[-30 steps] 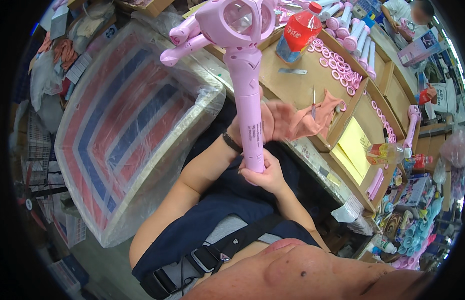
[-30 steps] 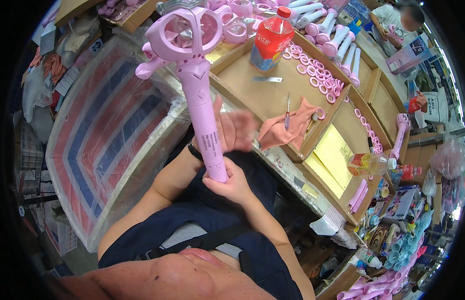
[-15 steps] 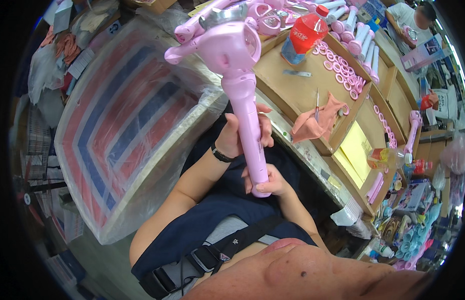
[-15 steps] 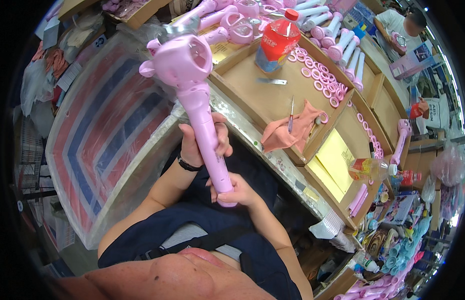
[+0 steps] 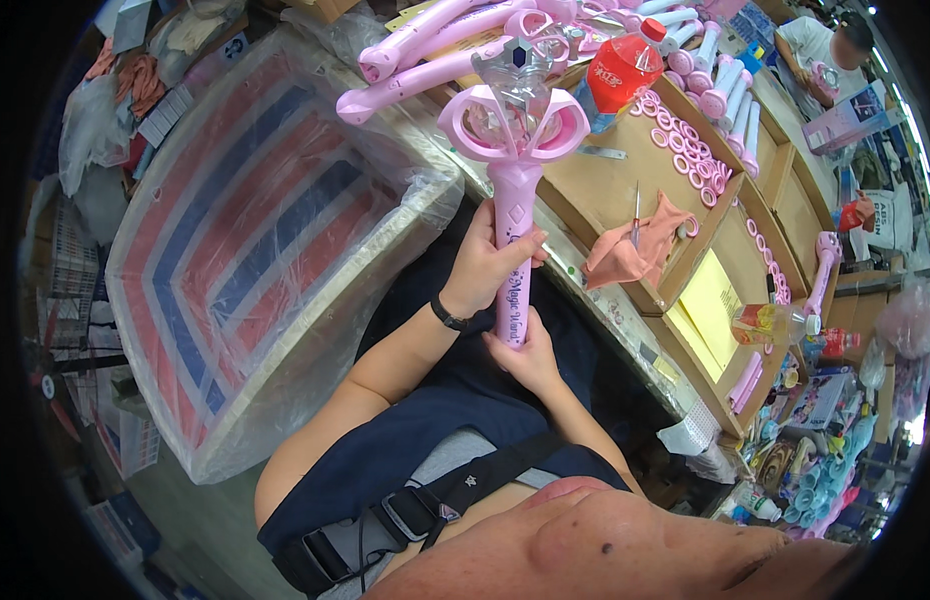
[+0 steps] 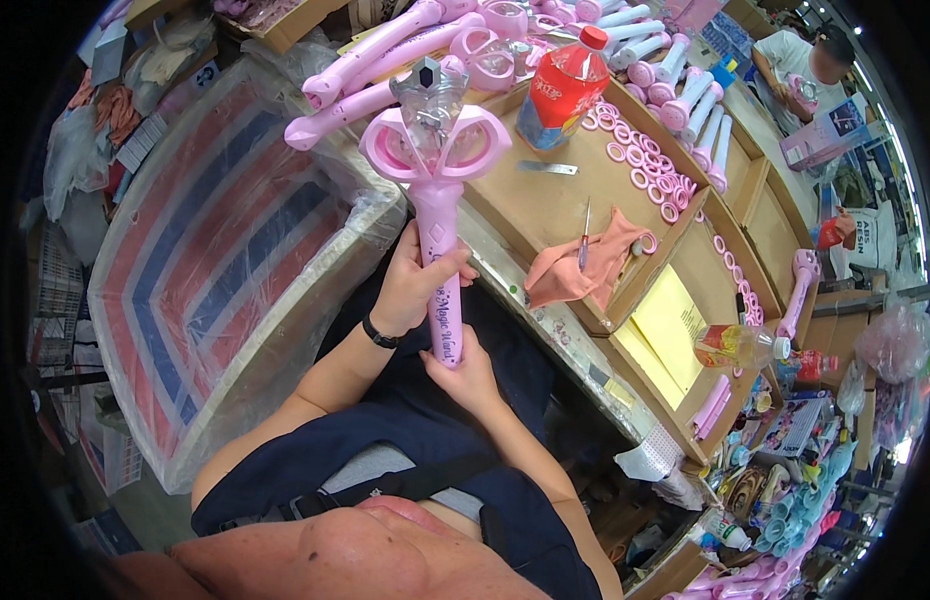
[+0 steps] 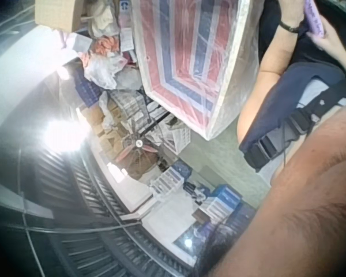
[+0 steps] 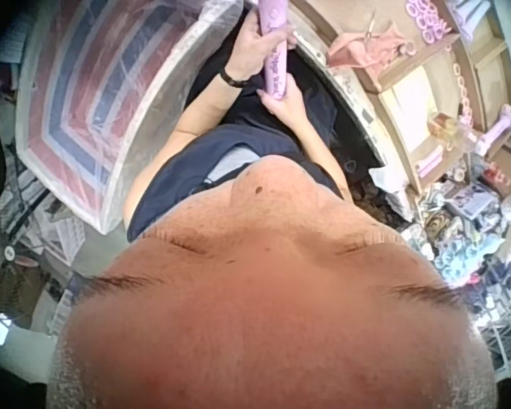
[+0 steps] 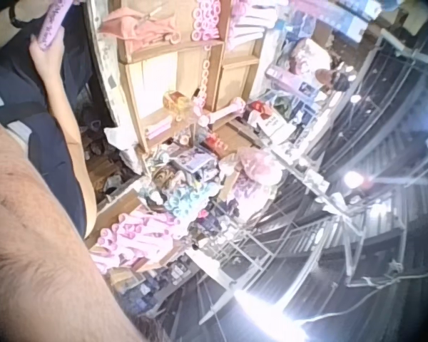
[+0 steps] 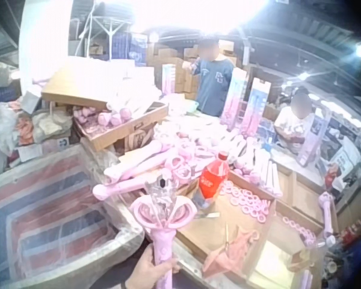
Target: The person assembles a pink plastic toy wand by inserting a small metal piece into the head, wiping the wand with a cloth, and attaching a small pink ring to the top. The person repeats this process for multiple wands.
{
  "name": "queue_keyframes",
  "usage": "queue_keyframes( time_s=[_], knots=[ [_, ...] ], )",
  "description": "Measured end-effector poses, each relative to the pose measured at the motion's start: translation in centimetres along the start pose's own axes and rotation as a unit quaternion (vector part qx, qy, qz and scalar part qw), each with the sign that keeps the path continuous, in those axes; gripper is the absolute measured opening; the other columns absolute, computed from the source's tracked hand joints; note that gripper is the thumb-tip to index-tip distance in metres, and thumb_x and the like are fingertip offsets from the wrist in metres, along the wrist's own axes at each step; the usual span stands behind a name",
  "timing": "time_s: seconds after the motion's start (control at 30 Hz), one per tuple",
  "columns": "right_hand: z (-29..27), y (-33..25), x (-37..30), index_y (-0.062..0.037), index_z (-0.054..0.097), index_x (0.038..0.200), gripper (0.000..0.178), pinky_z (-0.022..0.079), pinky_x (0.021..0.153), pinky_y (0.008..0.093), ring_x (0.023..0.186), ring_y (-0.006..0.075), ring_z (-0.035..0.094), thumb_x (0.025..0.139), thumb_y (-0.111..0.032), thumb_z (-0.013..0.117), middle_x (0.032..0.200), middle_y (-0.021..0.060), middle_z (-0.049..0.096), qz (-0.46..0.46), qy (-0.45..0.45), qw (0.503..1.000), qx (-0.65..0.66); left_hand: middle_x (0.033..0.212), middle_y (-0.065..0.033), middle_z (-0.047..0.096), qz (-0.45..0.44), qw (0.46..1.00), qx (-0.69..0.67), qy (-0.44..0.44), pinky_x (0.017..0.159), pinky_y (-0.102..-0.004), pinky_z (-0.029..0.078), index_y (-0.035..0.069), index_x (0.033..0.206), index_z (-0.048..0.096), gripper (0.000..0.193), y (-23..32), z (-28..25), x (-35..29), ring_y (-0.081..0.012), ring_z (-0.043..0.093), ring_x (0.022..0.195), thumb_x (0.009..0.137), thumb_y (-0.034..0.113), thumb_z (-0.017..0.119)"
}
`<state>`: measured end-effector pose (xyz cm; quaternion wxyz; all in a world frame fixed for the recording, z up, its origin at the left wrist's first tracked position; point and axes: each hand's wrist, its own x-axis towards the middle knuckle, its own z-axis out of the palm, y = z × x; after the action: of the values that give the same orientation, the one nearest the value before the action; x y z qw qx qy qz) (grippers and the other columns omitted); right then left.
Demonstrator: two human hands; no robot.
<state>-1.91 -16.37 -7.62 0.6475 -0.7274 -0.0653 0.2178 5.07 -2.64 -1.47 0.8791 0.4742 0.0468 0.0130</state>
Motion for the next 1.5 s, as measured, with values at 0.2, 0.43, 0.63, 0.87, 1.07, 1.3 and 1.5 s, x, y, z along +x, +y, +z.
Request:
queue_keyframes(
  time_s=[0.2,0.43,0.63,0.87,1.07,1.3,1.5],
  knots=[
    [-1.2,-1.0,-0.6,-0.003,0.05,0.105,0.038,0.047,0.059,0.0238,0.067,0.0091,0.056,0.077,-0.015,0.073,0.078,0.0027,0.059,0.017,-0.053,0.997,0.052,0.104,-0.0124,0.06,-0.034,0.999,-0.004,-0.004,0.075,-0.0341,0.055,0.002,0.121,0.042,0.049,1.1,-0.2,0.5,-0.0211,0.066,0.084,0.091,0.036,0.058],
    [-1.9,-2.3,-1.1,-0.0013,0.032,0.138,0.067,0.042,0.094,0.0322,0.107,0.0198,0.055,0.09,-0.041,0.058,0.118,0.0139,0.054,-0.031,-0.174,0.941,0.288,0.095,-0.0119,0.063,0.176,0.976,-0.095,-0.087,0.08,-0.0346,0.052,0.002,0.114,0.051,0.088,6.3,-2.5,6.9,-0.0202,0.064,0.082,0.079,0.08,0.027],
    [-2.8,-4.0,-1.8,0.0002,0.023,0.143,0.088,0.035,0.102,0.0367,0.124,0.0246,0.045,0.087,-0.064,0.044,0.138,0.0156,0.041,-0.041,-0.108,0.958,0.261,0.103,-0.018,0.059,0.154,0.979,-0.13,-0.028,0.076,-0.0311,0.055,-0.003,0.124,0.04,0.092,9.2,-3.9,8.4,-0.0227,0.062,0.088,0.075,0.075,0.045],
    [-3.3,-4.0,-1.1,-0.0014,0.032,0.137,0.07,0.047,0.083,0.0312,0.099,0.0206,0.058,0.082,-0.026,0.067,0.116,0.017,0.054,-0.072,-0.038,0.995,0.062,0.116,-0.0204,0.053,0.18,0.98,-0.082,-0.011,0.092,-0.0476,0.046,0.003,0.131,0.034,0.065,8.2,-2.2,6.6,-0.0318,0.055,0.105,0.093,0.055,0.04],
    [-5.2,-3.2,0.0,0.0073,0.04,0.126,0.073,0.052,0.062,0.0267,0.077,0.0215,0.065,0.079,-0.044,0.063,0.101,0.0229,0.061,0.032,-0.272,0.839,0.47,0.117,-0.0108,0.054,0.1,0.971,-0.214,-0.041,0.094,-0.0392,0.039,0.008,0.127,0.043,0.051,7.3,-0.3,5.9,-0.0241,0.05,0.107,0.096,0.049,0.039],
    [-5.8,-4.8,0.0,-0.0028,0.058,0.105,0.042,0.048,0.068,0.0285,0.077,0.0141,0.06,0.073,-0.023,0.075,0.09,0.0065,0.06,-0.037,-0.13,0.964,0.23,0.129,-0.0125,0.051,0.074,0.948,-0.028,-0.309,0.102,-0.0339,0.034,-0.001,0.134,0.038,0.053,4.0,4.2,3.9,-0.0233,0.046,0.122,0.092,0.024,0.057],
    [-21.9,-12.3,4.0,-0.006,0.053,0.103,0.037,0.043,0.049,0.0218,0.065,0.0118,0.057,0.088,-0.04,0.058,0.085,0.0085,0.06,-0.168,0.225,0.917,0.284,0.125,-0.0127,0.055,-0.042,0.898,0.242,-0.365,0.1,-0.0323,0.039,-0.003,0.129,0.046,0.042,1.4,-0.5,2.5,-0.0197,0.051,0.116,0.09,0.01,0.056]
  ],
)
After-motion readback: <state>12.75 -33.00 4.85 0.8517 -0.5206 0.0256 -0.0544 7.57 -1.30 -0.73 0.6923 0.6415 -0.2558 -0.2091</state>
